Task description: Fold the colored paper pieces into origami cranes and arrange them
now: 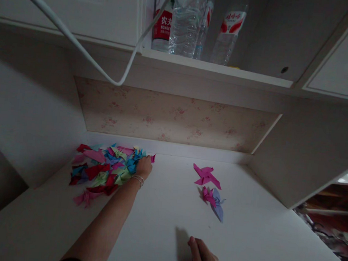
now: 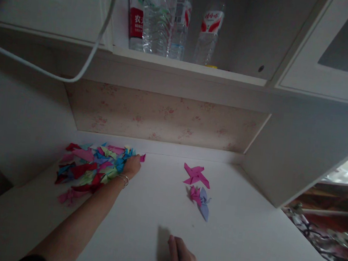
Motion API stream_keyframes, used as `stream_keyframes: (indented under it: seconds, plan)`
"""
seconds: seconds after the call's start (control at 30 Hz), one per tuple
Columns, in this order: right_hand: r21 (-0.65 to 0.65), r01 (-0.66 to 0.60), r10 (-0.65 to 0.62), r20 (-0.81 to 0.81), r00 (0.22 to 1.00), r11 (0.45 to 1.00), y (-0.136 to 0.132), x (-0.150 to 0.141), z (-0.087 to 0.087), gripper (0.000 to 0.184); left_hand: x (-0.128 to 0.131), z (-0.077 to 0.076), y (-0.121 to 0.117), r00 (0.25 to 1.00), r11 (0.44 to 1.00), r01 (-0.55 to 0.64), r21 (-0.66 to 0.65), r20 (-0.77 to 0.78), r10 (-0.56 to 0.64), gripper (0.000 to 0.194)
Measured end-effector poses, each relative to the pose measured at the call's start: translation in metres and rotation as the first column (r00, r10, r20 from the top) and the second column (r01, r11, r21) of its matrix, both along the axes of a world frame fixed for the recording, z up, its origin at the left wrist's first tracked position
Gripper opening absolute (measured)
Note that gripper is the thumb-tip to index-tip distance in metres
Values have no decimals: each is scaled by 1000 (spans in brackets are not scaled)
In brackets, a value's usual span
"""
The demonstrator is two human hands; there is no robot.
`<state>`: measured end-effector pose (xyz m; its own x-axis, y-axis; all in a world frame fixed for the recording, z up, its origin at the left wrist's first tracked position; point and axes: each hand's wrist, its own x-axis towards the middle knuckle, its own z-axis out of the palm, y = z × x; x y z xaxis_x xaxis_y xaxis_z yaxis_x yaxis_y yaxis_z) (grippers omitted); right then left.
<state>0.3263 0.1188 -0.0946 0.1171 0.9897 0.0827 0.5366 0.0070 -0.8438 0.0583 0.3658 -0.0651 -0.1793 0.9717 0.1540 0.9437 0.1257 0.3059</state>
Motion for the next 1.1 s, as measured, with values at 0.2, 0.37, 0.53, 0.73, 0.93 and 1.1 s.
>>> stream_keyframes:
  seconds: [0.2, 0.37, 0.53, 0.73, 0.93, 1.1]
  plan:
    - [-29, -35, 34, -14, 999, 999, 0, 3, -2, 60, 6, 14, -17, 992, 995, 46, 93, 110, -57, 29]
    - [-23, -90, 90, -16, 996, 996, 1, 6, -5, 54, 12, 22, -48, 943, 980, 106, 171, 294, -154, 18]
    - [-84, -84, 82, -27, 996, 993, -1, 5, -4, 54, 17, 13, -105, 830, 973, 135, 188, 516, -214, 17]
    - [-64, -73, 57, -234, 971, 995, 8, -21, 6, 50, 19, 10, -174, 491, 957, 143, 253, 822, -290, 24]
    - [-90, -171, 86, -590, 803, 981, 39, -65, 7, 54, 27, 1, -203, 443, 975, 100, 199, 868, -223, 30]
    - [-56, -237, 132, -697, 705, 970, 47, -69, 1, 63, 30, -13, -209, 512, 975, 146, 168, 830, -220, 28]
